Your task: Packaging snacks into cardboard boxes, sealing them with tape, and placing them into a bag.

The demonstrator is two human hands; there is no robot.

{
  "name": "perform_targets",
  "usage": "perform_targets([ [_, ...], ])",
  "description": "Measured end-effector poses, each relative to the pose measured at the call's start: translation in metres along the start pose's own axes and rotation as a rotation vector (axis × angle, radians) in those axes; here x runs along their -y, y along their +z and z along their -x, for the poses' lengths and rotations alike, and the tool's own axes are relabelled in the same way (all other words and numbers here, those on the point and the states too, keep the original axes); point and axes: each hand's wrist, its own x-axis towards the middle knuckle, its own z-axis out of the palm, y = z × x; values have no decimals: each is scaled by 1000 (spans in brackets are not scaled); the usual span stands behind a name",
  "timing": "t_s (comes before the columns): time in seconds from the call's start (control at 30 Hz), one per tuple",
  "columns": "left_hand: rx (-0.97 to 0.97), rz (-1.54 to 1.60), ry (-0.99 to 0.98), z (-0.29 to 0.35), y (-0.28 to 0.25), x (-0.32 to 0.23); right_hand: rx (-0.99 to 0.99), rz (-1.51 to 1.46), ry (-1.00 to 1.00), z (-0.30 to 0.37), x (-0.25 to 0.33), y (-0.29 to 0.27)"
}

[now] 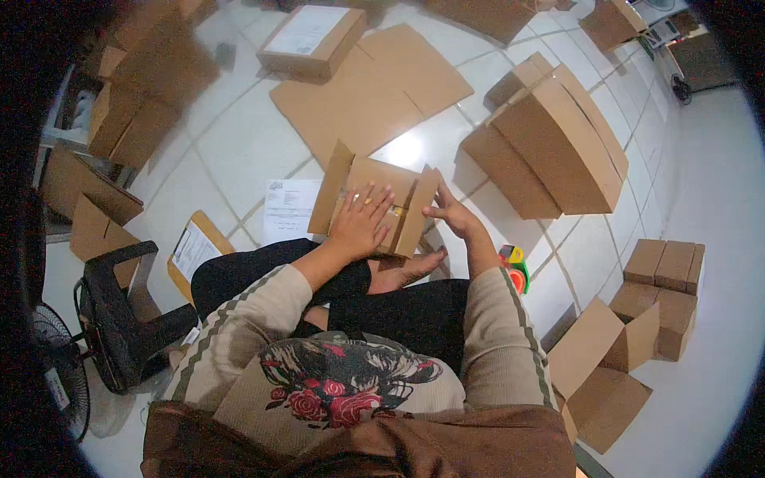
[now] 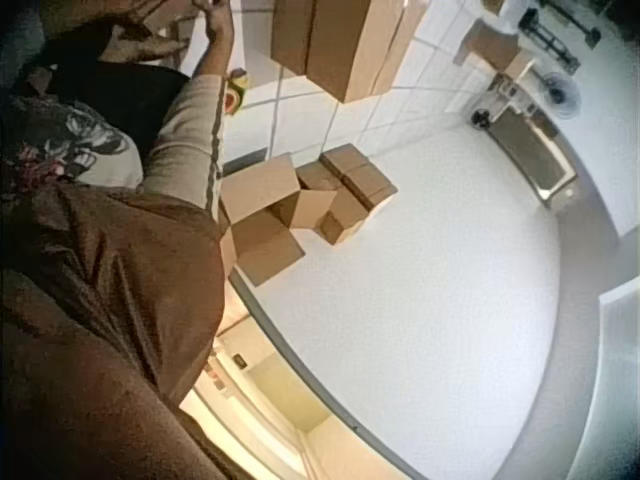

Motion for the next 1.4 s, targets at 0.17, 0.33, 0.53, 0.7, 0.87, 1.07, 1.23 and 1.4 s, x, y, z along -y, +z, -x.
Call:
perform_targets([
  [0.17, 24, -62, -3, -2, -1, 0, -147, -157, 58, -6, -12, 27],
  [0.33, -9, -46, 17, -12, -24, 7, -218, -3, 105, -7, -12, 35],
  [0.53, -144, 1070, -698, -13, -56, 106, -141, 128, 78, -10, -4, 37],
  [0.7, -31, 1369, -638, -29, -7, 67, -120, 61, 141, -12, -13, 35],
  [0.87, 70, 1011, -591, -33, -19, 62, -72, 67, 164, -13, 0, 36],
  [1.07, 23, 685, -655, -35, -18, 52, -187, -149, 112, -14, 3, 41],
  [1.23, -6, 1669, -616, -31, 9, 96, -317, -546, 106, -26, 4, 32],
  [1.4, -69, 1598, -635, -36, 19, 90, -400, -486, 108, -36, 3, 19],
])
